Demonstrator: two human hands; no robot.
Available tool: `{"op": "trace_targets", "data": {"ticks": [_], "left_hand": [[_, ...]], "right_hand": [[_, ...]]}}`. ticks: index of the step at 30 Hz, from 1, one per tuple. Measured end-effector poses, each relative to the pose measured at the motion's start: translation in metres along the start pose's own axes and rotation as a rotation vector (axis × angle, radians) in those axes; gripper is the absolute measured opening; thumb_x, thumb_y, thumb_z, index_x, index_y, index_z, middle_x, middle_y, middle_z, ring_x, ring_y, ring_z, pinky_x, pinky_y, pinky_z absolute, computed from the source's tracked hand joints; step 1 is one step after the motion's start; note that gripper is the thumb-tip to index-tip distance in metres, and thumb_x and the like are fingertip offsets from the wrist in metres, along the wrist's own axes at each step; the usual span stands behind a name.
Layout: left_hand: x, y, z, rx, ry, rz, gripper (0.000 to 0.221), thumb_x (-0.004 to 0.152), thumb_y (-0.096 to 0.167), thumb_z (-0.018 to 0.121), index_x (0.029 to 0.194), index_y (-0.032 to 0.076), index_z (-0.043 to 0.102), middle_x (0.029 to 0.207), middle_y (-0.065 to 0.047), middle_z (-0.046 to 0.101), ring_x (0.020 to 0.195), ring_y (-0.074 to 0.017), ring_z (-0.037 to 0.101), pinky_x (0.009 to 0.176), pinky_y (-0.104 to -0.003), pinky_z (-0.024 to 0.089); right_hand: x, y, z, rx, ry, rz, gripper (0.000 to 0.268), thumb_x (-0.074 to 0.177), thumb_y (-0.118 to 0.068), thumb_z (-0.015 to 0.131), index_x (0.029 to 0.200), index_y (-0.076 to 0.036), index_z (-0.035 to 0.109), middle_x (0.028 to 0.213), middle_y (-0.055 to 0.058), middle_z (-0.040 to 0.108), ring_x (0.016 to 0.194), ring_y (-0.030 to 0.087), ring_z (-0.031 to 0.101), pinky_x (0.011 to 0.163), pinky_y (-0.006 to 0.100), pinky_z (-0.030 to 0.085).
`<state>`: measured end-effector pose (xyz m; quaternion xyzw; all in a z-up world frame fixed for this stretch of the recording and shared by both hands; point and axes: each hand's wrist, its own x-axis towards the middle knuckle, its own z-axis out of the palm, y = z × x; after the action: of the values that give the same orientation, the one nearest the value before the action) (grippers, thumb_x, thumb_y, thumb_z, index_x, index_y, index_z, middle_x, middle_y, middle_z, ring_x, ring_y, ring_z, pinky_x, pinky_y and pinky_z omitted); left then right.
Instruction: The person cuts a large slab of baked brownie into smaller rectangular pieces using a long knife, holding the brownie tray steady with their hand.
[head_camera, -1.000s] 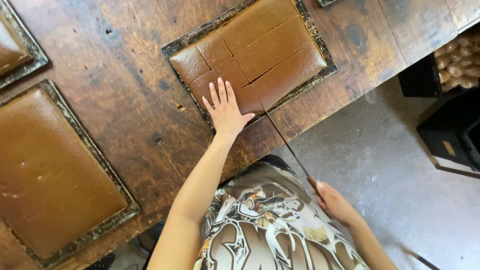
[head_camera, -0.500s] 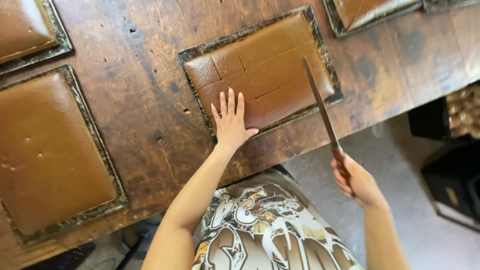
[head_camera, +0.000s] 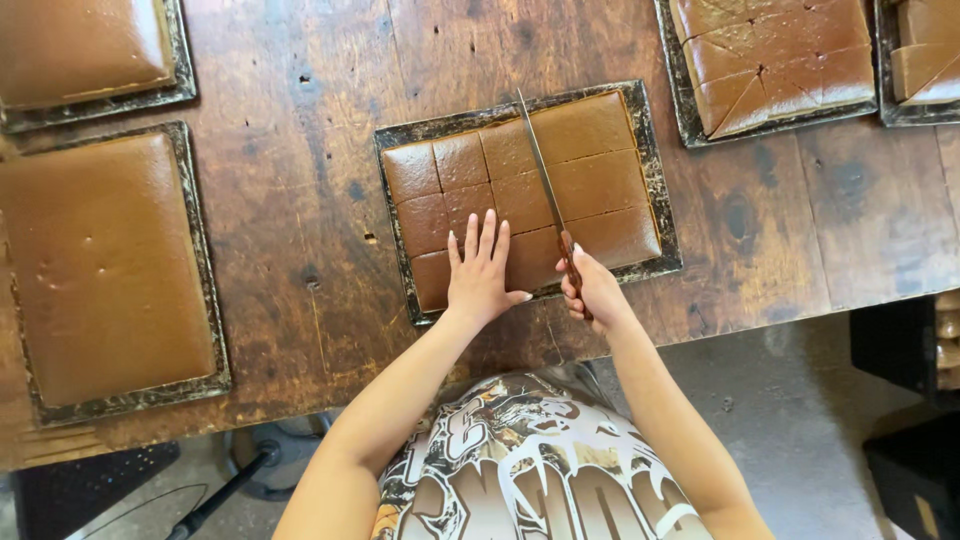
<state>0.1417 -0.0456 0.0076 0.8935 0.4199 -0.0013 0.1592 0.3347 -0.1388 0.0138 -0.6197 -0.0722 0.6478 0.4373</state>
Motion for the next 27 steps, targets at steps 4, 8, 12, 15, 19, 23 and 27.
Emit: {"op": "trace_targets", "data": {"ticks": [4, 8, 12, 15, 19, 23, 27], "left_hand": [[0.001, -0.003, -0.001, -0.013, -0.017, -0.003, 0.133, 0.059, 0.061, 0.089, 0.16, 0.008, 0.021, 0.169, -0.015, 0.011, 0.157, -0.0374, 0.007, 0.122, -0.066, 0.009], [0.002, -0.006, 0.001, -0.02, -0.018, 0.0, 0.134, 0.059, 0.063, 0.088, 0.161, 0.008, 0.02, 0.169, -0.015, 0.01, 0.157, -0.037, 0.006, 0.123, -0.066, 0.008], [0.005, -0.007, 0.003, -0.021, -0.058, -0.002, 0.133, 0.062, 0.065, 0.086, 0.161, 0.008, 0.018, 0.169, -0.015, 0.008, 0.157, -0.0371, 0.003, 0.122, -0.065, 0.006], [0.006, -0.008, 0.003, -0.013, -0.067, -0.002, 0.132, 0.063, 0.065, 0.086, 0.161, 0.008, 0.018, 0.169, -0.015, 0.007, 0.157, -0.037, 0.003, 0.123, -0.065, 0.006], [0.007, -0.009, 0.002, -0.016, -0.08, 0.01, 0.133, 0.063, 0.065, 0.086, 0.161, 0.008, 0.017, 0.169, -0.016, 0.007, 0.157, -0.0375, 0.003, 0.123, -0.065, 0.006], [0.008, -0.008, 0.001, -0.021, -0.09, 0.009, 0.134, 0.062, 0.064, 0.087, 0.161, 0.008, 0.016, 0.169, -0.015, 0.007, 0.157, -0.0376, 0.002, 0.123, -0.065, 0.006], [0.011, -0.003, 0.001, -0.039, -0.085, 0.0, 0.134, 0.062, 0.062, 0.088, 0.16, 0.006, 0.017, 0.169, -0.015, 0.007, 0.157, -0.0366, 0.003, 0.123, -0.065, 0.006]], "right_hand": [[0.004, 0.0, 0.001, 0.031, -0.018, 0.001, 0.04, 0.106, -0.05, 0.039, 0.102, -0.012, 0.053, 0.06, 0.0, 0.045, 0.043, 0.009, 0.037, 0.039, 0.026, 0.029], [0.001, 0.0, 0.002, 0.044, -0.017, 0.015, 0.043, 0.107, -0.05, 0.038, 0.102, -0.011, 0.053, 0.059, 0.0, 0.044, 0.043, 0.009, 0.035, 0.039, 0.026, 0.029], [0.0, 0.001, 0.0, 0.051, -0.018, -0.01, 0.042, 0.107, -0.049, 0.037, 0.103, -0.01, 0.054, 0.061, 0.0, 0.044, 0.043, 0.008, 0.036, 0.039, 0.026, 0.029], [0.002, 0.002, -0.002, 0.042, -0.004, 0.01, 0.042, 0.107, -0.049, 0.037, 0.103, -0.011, 0.054, 0.061, -0.001, 0.044, 0.043, 0.008, 0.036, 0.039, 0.026, 0.029], [0.001, 0.005, -0.002, 0.013, 0.015, 0.013, 0.042, 0.107, -0.049, 0.037, 0.103, -0.011, 0.053, 0.06, -0.001, 0.043, 0.043, 0.008, 0.036, 0.039, 0.026, 0.03], [0.006, 0.002, -0.001, -0.08, 0.049, 0.011, 0.041, 0.106, -0.049, 0.036, 0.102, -0.012, 0.052, 0.058, -0.001, 0.041, 0.04, 0.009, 0.032, 0.037, 0.027, 0.026], [0.017, 0.009, 0.007, -0.154, 0.103, -0.027, 0.042, 0.106, -0.05, 0.034, 0.101, -0.012, 0.051, 0.055, -0.002, 0.04, 0.038, 0.009, 0.03, 0.035, 0.028, 0.024]]}}
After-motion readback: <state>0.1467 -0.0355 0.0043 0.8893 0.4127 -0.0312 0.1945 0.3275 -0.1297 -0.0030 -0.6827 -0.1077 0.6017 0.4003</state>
